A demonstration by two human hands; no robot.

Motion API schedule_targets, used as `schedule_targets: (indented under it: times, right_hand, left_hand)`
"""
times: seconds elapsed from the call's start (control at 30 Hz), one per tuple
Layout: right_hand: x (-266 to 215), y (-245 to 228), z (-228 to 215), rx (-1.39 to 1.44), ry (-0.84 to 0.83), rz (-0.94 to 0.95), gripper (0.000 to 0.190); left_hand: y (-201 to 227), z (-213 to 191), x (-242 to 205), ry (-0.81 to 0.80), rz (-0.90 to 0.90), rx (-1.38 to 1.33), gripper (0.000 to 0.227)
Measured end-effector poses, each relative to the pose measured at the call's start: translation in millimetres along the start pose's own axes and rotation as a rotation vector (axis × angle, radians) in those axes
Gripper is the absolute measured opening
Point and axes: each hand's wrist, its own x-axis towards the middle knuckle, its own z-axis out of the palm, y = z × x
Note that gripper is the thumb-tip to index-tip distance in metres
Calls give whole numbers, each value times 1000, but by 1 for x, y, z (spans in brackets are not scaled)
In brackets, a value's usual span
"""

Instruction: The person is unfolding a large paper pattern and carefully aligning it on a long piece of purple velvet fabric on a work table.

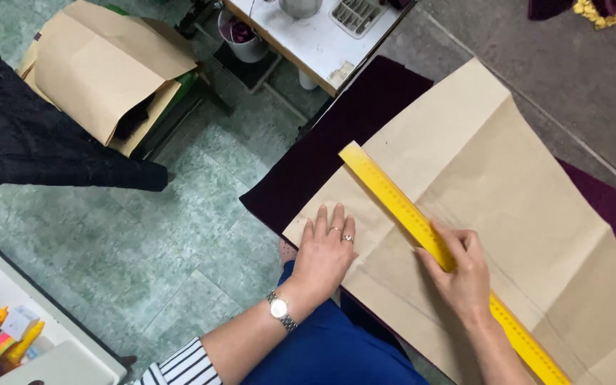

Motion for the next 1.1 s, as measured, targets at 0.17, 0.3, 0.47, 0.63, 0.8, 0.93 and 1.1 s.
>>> schedule_targets:
  times: [0.17,0.3,0.47,0.63,0.8,0.93,1.1]
  right_hand:
    - [-22,7,-1,-42,-6,95,47]
    - [-28,15,5,-101,27,82,46]
    - [-38,18,0,-134,69,111,46]
    - [-47,36,-5,-196,65,58,48]
    - [-62,40,-5,-277,201,-163,43]
    - [-91,40,-18,-152,251,-76,35]
    - [-169,93,-29,-9,513,196,13]
  left_hand:
    - [-3,4,-2,24,26,19,68]
    - [-10,17,-1,47,39,44,68]
    - [-20,18,-2,72,84,32,66]
    - [-33,9,2,90,147,8,62]
    - [-75,-24,15,-13,-117,-387,34]
    - [-117,-34,15,-99,-302,-461,23]
    - [-127,-31,16,-306,-356,-416,26]
